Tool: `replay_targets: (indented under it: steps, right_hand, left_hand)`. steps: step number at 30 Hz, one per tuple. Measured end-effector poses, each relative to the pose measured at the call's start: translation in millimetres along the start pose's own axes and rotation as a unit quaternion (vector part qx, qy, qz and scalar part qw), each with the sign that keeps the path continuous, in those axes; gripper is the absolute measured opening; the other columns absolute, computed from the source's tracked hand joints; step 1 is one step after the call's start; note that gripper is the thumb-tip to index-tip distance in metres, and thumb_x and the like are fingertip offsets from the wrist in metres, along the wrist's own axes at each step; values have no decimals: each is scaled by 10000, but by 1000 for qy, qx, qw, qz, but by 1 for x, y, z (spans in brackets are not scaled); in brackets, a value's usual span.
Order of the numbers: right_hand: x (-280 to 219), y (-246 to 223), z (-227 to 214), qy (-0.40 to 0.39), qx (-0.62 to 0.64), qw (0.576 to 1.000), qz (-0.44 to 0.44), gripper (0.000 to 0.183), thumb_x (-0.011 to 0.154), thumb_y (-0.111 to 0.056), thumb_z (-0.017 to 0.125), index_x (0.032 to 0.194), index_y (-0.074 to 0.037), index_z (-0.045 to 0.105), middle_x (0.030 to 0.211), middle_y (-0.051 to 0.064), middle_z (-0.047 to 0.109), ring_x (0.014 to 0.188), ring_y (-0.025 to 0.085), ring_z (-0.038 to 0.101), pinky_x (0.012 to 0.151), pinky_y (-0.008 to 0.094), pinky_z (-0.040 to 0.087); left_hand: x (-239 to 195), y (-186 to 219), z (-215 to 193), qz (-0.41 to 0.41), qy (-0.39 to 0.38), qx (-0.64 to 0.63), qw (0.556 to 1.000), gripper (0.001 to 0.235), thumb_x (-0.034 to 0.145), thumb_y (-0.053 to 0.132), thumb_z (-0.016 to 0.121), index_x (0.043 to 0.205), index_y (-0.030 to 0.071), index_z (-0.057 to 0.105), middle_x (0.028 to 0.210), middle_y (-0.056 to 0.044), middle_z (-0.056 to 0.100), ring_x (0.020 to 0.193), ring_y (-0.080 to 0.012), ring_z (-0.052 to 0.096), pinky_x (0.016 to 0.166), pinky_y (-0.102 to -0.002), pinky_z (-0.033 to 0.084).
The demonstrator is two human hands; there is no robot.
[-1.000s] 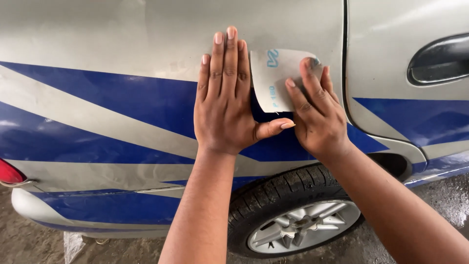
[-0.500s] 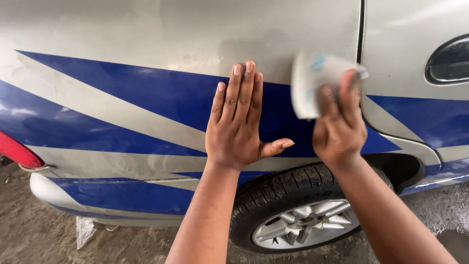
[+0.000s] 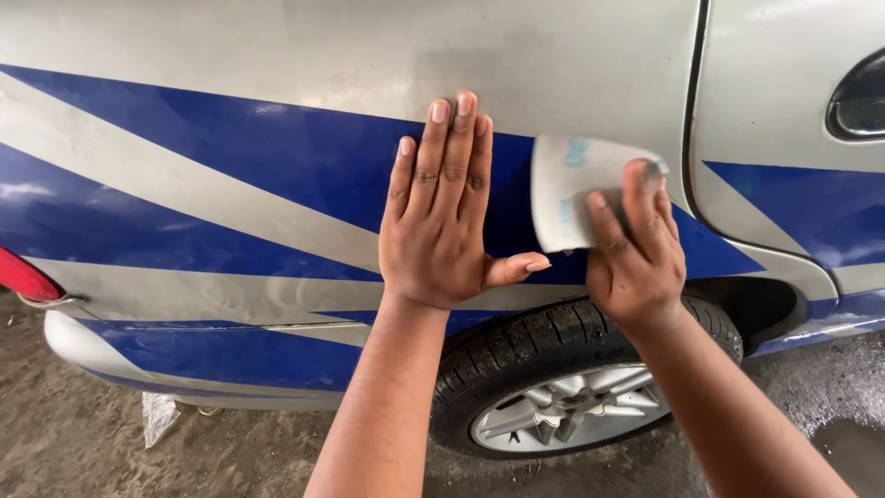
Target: Sanding the exterior body of a car using sandpaper to prepare the surface for painting or detailing.
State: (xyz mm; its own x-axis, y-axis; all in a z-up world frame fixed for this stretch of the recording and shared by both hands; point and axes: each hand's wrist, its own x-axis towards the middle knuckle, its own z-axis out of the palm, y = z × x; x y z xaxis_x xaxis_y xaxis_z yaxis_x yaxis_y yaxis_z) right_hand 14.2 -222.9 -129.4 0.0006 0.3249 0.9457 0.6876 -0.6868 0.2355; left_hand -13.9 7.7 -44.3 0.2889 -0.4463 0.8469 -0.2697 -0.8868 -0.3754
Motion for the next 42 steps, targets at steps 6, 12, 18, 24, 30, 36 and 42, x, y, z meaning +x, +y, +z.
replay_targets:
  steps: [6, 12, 18, 24, 30, 36, 42]
  right_hand:
    - [-9, -7, 4, 84, -14, 993, 78, 444, 1092, 25, 395, 1527, -9, 472, 1555, 358, 376, 1517, 528, 277, 1253, 750, 314]
    - [-15, -8, 2, 69, -13, 995, 70, 457, 1015, 94, 427, 1451, 39, 552, 1527, 379, 403, 1471, 541, 395, 1211, 682, 425]
    - [-30, -3, 4, 40, -13, 999, 25, 369, 1085, 13, 460, 1443, 17, 549, 1484, 384, 447, 1442, 494, 429, 1197, 733, 376]
    - [-26, -10, -3, 129, 34, 979, 152, 521, 1054, 184, 364, 1531, 2, 466, 1635, 278, 289, 1575, 466, 237, 1325, 637, 341]
    - [-29, -14, -3, 89, 32, 990, 106, 407, 1098, 94, 389, 1483, 25, 499, 1561, 367, 341, 1531, 515, 241, 1285, 652, 329]
    - [-47, -11, 7, 60, 3, 996, 61, 413, 1085, 88, 522, 1484, -18, 513, 1527, 357, 407, 1475, 481, 384, 1262, 707, 265]
    - [-41, -22, 7, 101, 24, 987, 121, 391, 1054, 155, 418, 1418, 96, 545, 1541, 378, 356, 1496, 514, 340, 1238, 616, 438]
  left_hand:
    - [-2, 1, 2, -3, -3, -4, 1000, 1196, 867, 881, -10, 1566, 0, 399, 1621, -167, 377, 1531, -322, 347, 1286, -473, 236]
    - [-1, 3, 4, -1, 37, -15, 999, 1177, 902, 850, 10, 1529, -30, 478, 1579, -189, 454, 1496, -336, 394, 1261, -472, 268]
    - [-1, 3, 4, -7, 21, -12, 1000, 1190, 887, 859, -5, 1542, -22, 455, 1593, -183, 440, 1506, -336, 384, 1266, -470, 251]
    - [-1, 6, 3, -10, 33, -6, 999, 1163, 911, 839, 13, 1529, -26, 484, 1580, -178, 460, 1495, -337, 395, 1262, -471, 264]
    - [-1, 6, 4, -17, 24, -8, 1000, 1170, 902, 841, 9, 1535, -24, 476, 1588, -174, 449, 1502, -336, 385, 1265, -471, 257]
    - [-2, 5, 4, -15, 11, -12, 1000, 1182, 891, 838, -16, 1551, -27, 445, 1606, -183, 413, 1520, -339, 354, 1279, -476, 218]
    - [-2, 5, 5, -14, 23, -7, 1000, 1168, 907, 843, 15, 1536, -26, 477, 1589, -179, 440, 1504, -336, 374, 1269, -473, 240]
